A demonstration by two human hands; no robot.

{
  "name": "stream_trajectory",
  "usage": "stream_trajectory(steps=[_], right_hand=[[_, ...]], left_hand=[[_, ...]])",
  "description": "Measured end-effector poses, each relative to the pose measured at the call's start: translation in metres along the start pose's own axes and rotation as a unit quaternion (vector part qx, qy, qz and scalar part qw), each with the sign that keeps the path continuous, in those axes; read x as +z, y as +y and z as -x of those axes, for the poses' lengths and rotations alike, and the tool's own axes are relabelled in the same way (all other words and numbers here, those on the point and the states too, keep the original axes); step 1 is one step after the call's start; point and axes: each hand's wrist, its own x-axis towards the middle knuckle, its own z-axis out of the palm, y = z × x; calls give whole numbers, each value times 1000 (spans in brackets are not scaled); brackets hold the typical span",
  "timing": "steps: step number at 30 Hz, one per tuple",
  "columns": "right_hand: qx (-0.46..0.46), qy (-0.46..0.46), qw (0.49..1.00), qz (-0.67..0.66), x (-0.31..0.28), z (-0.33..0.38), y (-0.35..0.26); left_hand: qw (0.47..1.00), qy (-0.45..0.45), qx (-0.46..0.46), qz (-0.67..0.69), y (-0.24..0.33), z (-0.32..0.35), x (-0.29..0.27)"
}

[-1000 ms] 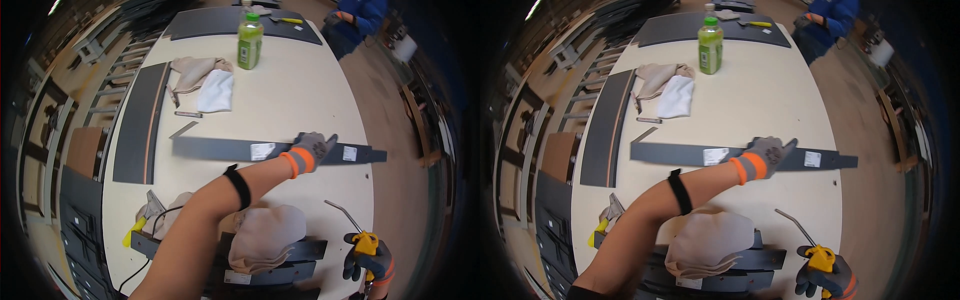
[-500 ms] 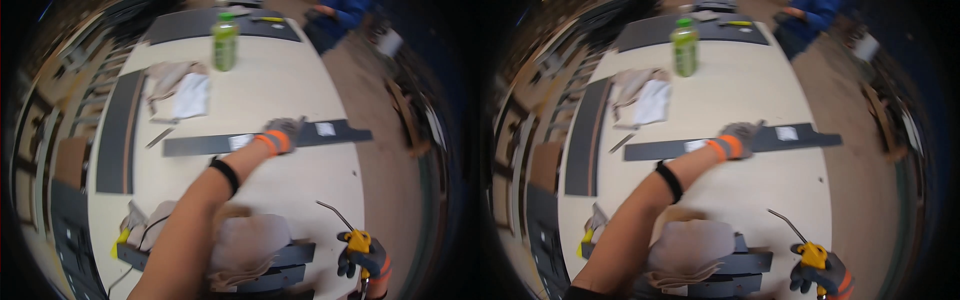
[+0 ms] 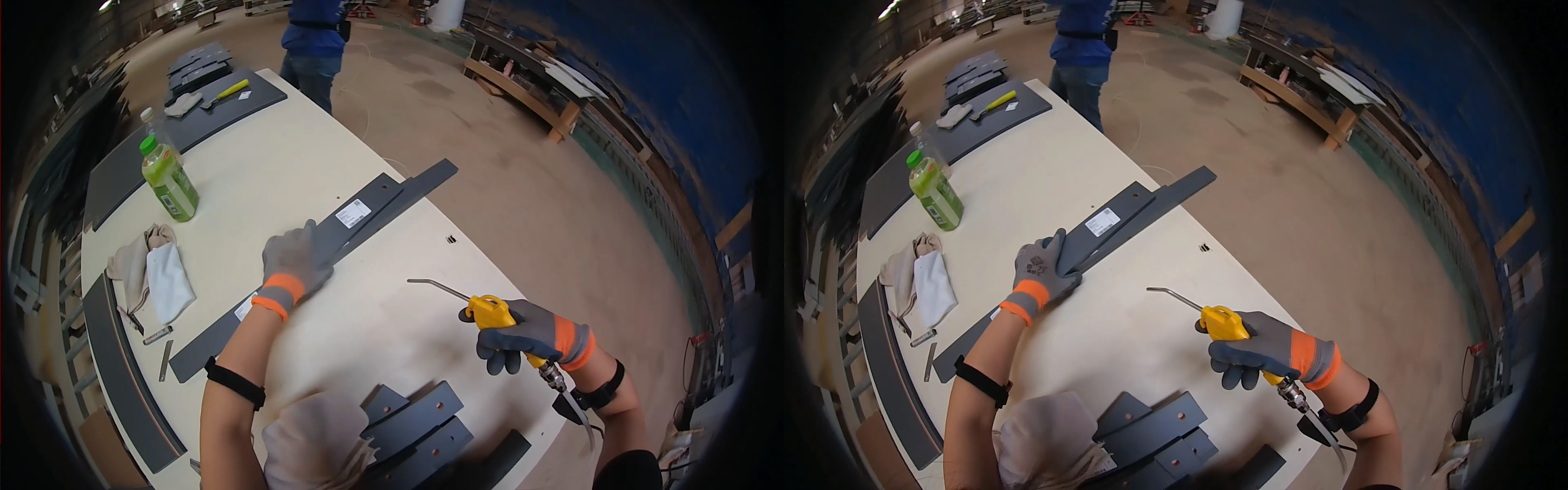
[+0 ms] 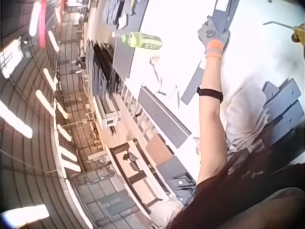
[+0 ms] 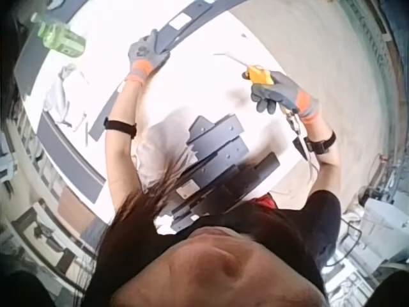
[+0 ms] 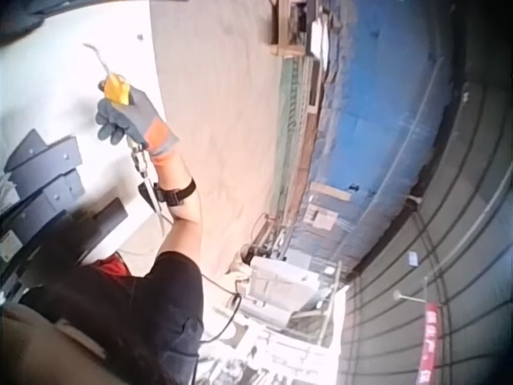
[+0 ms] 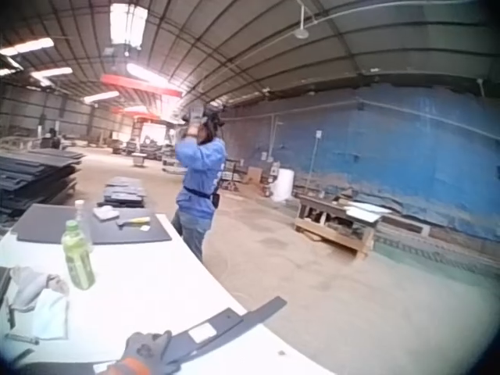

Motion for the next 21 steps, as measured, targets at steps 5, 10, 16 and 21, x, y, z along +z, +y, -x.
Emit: stream_trajectory(steps=[5,10,16,21], right_hand=[[14,-12,1000,3,-1,1,1],[11,-28,1000,-3,1,-1,8],[-9,25,1000,-7,1,5,3],[64,-8,997,43,4,25,-1]], left_hand=[[969,45,63,-236,1,9,-25],[982,79,81,-150,-15,9,-12],[997,-30,8,76,-36,12,2],[995,-66,-19,72,-34,2,4]])
